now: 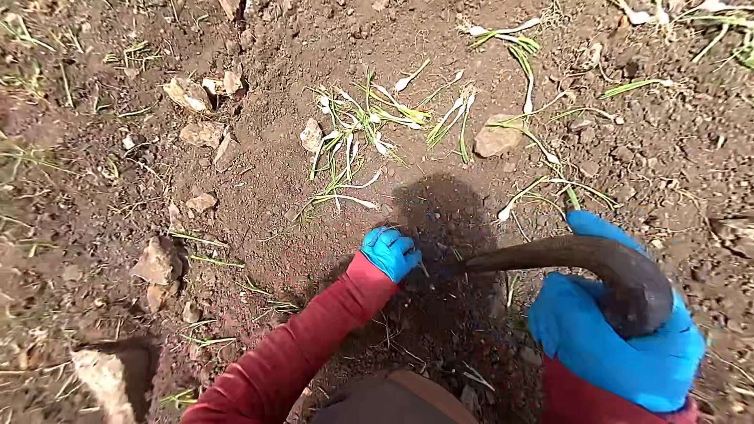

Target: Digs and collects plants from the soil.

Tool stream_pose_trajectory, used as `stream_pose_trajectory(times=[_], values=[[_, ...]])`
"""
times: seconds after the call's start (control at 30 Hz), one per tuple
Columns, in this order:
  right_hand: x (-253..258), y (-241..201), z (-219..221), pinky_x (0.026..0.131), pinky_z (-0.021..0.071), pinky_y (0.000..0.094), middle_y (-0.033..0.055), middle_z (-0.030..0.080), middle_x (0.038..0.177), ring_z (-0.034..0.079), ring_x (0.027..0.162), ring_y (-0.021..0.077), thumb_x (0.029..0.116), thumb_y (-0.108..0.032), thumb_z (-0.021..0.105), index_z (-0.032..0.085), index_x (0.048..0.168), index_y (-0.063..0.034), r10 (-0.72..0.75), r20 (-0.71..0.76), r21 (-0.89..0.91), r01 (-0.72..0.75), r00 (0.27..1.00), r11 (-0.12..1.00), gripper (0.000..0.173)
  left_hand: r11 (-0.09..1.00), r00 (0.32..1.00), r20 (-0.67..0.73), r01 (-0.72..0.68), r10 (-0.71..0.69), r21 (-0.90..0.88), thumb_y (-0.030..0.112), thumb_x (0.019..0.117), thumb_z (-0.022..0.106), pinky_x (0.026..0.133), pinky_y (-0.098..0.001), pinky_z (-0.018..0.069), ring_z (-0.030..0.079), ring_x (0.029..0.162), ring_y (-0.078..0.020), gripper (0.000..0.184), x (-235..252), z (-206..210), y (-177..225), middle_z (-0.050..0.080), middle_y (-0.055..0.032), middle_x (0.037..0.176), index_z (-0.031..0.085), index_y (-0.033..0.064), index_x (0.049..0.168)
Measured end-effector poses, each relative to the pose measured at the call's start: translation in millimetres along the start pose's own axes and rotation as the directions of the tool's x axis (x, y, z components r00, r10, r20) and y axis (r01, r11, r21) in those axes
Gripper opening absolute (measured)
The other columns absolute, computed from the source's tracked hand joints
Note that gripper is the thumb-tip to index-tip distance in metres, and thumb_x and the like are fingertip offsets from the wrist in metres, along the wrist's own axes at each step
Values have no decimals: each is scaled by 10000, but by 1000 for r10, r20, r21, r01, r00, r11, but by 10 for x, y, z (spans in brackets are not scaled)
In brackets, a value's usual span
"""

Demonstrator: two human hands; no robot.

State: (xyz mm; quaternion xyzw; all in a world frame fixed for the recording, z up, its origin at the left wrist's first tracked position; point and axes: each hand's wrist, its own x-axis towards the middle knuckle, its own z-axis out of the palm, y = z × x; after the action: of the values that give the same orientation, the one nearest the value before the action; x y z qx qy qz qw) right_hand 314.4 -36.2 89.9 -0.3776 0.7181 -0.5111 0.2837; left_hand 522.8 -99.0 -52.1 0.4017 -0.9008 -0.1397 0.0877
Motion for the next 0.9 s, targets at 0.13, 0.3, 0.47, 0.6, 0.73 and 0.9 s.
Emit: stream_pose_trajectory(times=[0.13, 0.3, 0.47, 0.6, 0.73, 0.9], values=[[26, 416, 249, 768, 569, 266, 55, 727, 1145, 677, 883, 30, 823, -109, 622, 620, 1376, -79, -108, 166, -140, 132, 980, 981, 554, 839, 854, -21, 515, -520, 175, 266, 977, 664, 899, -657, 498, 629, 1139, -478, 377, -7, -738, -747, 704, -209, 1214, 690, 213, 1349], [96, -337, 599, 662, 597, 255, 22, 685, 1144, 688, 806, 91, 869, 8, 533, 571, 1278, -24, -272, 108, 225, 243, 956, 943, 412, 903, 858, 310, 336, -410, 266, 206, 993, 622, 1037, -651, 434, 497, 1368, -428, 260, 374, -477, -1078, 591, -121, 1459, 742, 188, 1223], [-57, 299, 1152, 604, 533, 230, -19, 723, 1073, 617, 687, 15, 839, -10, 636, 619, 1385, -130, -12, 212, 165, -24, 977, 986, 559, 960, 945, 199, 232, -260, 154, 203, 1025, 583, 911, -568, 539, 683, 1086, -391, 211, 338, -792, -788, 744, -152, 1071, 751, 132, 1132], [85, -371, 814, 628, 588, 267, 35, 727, 990, 666, 703, 82, 857, -21, 588, 572, 1356, -11, -51, 261, 236, -13, 964, 972, 499, 755, 799, 426, 573, -425, -320, 182, 1013, 624, 1054, -516, 512, 674, 1168, -274, 210, -311, -482, -1347, 740, -133, 1161, 767, 84, 1132], [-55, 266, 1030, 541, 546, 232, 8, 710, 969, 605, 617, 30, 858, -31, 608, 571, 1383, -37, -55, 132, 174, 31, 990, 984, 527, 855, 853, 218, 505, -474, -115, 273, 989, 647, 977, -625, 476, 627, 1174, -383, 214, 96, -1062, -1169, 739, -139, 1132, 804, 158, 1077], [-30, -210, 965, 509, 511, 207, -17, 717, 931, 594, 599, 21, 819, 11, 614, 619, 1331, -32, 88, 130, 91, -100, 988, 991, 514, 999, 736, 676, -29, 42, -30, 97, 1042, 538, 1176, -567, 314, 490, 1380, -361, 293, 627, -371, -222, 614, -109, 1435, 686, 74, 1294]])
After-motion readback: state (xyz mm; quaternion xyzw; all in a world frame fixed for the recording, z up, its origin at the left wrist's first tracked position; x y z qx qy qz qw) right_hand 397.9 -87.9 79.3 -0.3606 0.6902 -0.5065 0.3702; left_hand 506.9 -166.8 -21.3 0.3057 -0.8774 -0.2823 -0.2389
